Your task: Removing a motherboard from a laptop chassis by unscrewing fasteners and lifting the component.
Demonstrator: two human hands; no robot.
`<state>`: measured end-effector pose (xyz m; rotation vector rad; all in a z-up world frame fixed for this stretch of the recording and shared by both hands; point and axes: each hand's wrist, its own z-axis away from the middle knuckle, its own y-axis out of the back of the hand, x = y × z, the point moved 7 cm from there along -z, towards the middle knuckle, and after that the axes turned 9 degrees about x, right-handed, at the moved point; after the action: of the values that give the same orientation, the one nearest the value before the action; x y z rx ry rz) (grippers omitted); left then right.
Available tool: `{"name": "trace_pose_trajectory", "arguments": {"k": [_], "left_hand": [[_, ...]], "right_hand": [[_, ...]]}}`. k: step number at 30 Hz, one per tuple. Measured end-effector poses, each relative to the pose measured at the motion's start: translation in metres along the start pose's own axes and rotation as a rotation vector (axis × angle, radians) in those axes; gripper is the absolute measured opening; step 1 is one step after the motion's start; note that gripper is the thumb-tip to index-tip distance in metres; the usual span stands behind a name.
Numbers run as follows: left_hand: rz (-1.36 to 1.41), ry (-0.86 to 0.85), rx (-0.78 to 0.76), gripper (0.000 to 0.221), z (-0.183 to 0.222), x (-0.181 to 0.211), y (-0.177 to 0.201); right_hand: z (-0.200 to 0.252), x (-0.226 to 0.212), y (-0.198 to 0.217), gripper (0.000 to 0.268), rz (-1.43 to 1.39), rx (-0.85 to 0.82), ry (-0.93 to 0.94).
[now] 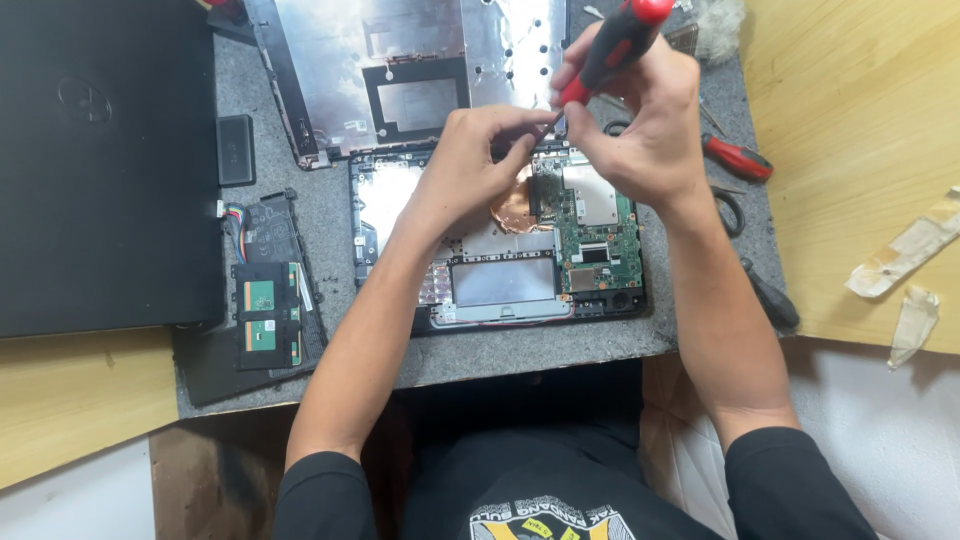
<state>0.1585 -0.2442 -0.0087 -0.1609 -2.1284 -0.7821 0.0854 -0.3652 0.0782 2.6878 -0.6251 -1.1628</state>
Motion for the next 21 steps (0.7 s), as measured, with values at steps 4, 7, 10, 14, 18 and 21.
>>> {"name": "trace_pose_trajectory", "arguments": {"k": [4,7,10,14,18,21], "left_hand": [[-0.293,0.077,-0.140,0.027,0.005,-0.003,-0.009],[-0.373,0.116,-0.173,0.022,0.005,-0.006,-0.015],[-0.496,-0.052,-0.126,0.022,0.005,-0.017,-0.022],[-0.589,-0.290,-0.075,0.011,0.007,0.002,-0.021],[-0.697,-0.273,-0.114,0.014,0.004,-0.008,-0.025],[-0.689,-0.267,-0.088,0.013,0.005,-0.004,-0.023]], "right_hand": [[0.000,-0.001,0.017,0.026,0.033,0.160,0.014],[0.002,0.008,0.030,0.021,0.082,0.260,0.077],[0.002,0.007,0.035,0.021,0.094,0.286,0.080],[0.006,0.007,0.039,0.007,0.235,0.286,0.172],[0.007,0.018,0.043,0.010,0.201,0.332,0.098],[0.007,0.019,0.045,0.009,0.220,0.335,0.121]]}}
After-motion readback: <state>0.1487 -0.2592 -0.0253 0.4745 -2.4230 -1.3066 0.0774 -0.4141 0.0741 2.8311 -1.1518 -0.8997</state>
